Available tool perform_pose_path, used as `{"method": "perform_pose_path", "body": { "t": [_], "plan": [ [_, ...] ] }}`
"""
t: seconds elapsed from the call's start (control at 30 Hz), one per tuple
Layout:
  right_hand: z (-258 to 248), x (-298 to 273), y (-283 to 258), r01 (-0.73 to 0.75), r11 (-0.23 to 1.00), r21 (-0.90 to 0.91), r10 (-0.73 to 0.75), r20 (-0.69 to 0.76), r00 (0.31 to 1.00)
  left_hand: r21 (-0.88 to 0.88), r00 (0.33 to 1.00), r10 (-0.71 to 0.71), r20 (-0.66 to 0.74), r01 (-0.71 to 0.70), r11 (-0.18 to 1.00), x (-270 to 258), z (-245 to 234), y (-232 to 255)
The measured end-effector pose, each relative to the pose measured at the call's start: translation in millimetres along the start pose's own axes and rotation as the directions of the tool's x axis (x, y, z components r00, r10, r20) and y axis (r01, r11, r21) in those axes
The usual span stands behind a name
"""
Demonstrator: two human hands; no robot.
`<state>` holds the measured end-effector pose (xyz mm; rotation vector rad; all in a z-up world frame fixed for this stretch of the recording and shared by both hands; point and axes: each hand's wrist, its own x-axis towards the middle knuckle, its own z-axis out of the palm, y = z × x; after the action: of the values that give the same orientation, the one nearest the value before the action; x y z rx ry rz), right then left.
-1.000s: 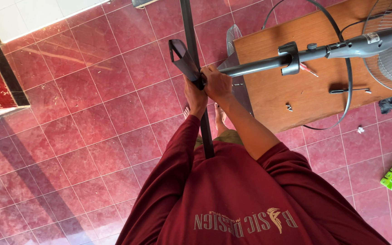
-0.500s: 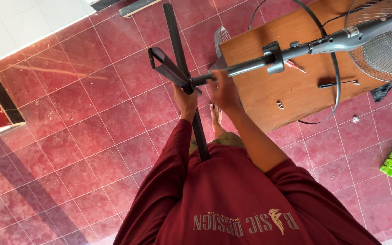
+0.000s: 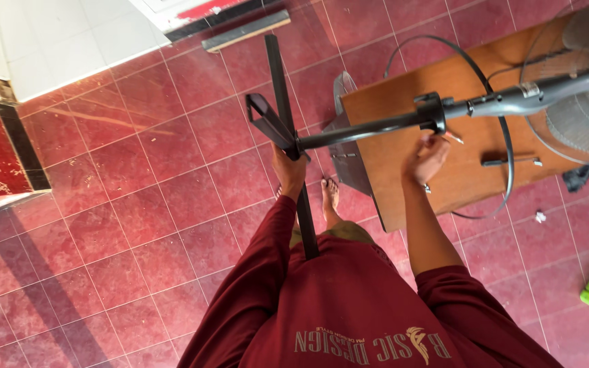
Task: The person assembles the base of an electric fan by attaching two metal legs to the central pole and securing them with a screwdriver. The person aligns the legs, inserts screws, and tightens them to complete the base assembly.
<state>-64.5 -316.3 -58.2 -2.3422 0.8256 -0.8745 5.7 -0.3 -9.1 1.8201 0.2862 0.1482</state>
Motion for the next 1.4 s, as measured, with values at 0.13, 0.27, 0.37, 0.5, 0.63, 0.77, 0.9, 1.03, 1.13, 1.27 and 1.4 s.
{"method": "perform_pose_path", "body": {
  "t": [0.13,0.27,0.37,0.5,0.63,0.77,0.9,1.03,1.13,1.27,1.4],
  "plan": [
    [10,10,25,-0.019,0.999,-0.032,0.013,-0.15,0.989,0.019,0.999,0.034,-0.011,-0.034,0.999,1,-2,10],
    [4,23,34,-0.195,0.952,-0.234,0.206,0.022,0.978,0.019,0.999,0.04,-0.006,-0.04,0.999,0,-2,13],
    [2,36,34,-0.036,0.966,-0.257,0.092,0.21,0.973,0.016,1.0,0.006,0.005,-0.006,1.0,1,-2,15],
    [10,51,30,-0.09,0.928,-0.361,0.245,0.412,0.877,0.027,1.0,-0.001,0.002,0.001,1.0,2,-3,15],
    [13,45,30,-0.137,0.861,-0.49,0.344,0.361,0.867,0.037,0.999,-0.04,0.018,0.04,0.999,2,-1,14],
    [14,29,28,-0.066,0.871,-0.487,0.255,0.334,0.907,0.045,1.0,-0.017,0.011,0.016,0.999,5,-2,11],
    [7,12,27,0.062,0.902,-0.426,0.116,0.379,0.918,0.045,0.999,-0.021,0.029,0.019,0.999,9,-1,4],
    [-9,-3,12,0.177,0.935,-0.308,-0.039,0.406,0.913,0.031,0.999,0.009,0.032,-0.01,0.999,11,1,-3],
    [-29,-13,-21,0.206,0.956,-0.208,-0.112,0.39,0.914,0.047,0.999,-0.01,0.034,0.008,0.999,13,2,-3],
    [-60,-15,-71,0.125,0.978,0.169,-0.176,0.332,0.927,0.077,0.999,-0.01,0.037,0.007,0.997,15,4,-2],
    [-56,-13,-106,-0.364,0.669,0.648,0.084,0.421,0.903,0.076,1.0,-0.006,0.03,0.004,0.997,13,4,0]
  ]
}}
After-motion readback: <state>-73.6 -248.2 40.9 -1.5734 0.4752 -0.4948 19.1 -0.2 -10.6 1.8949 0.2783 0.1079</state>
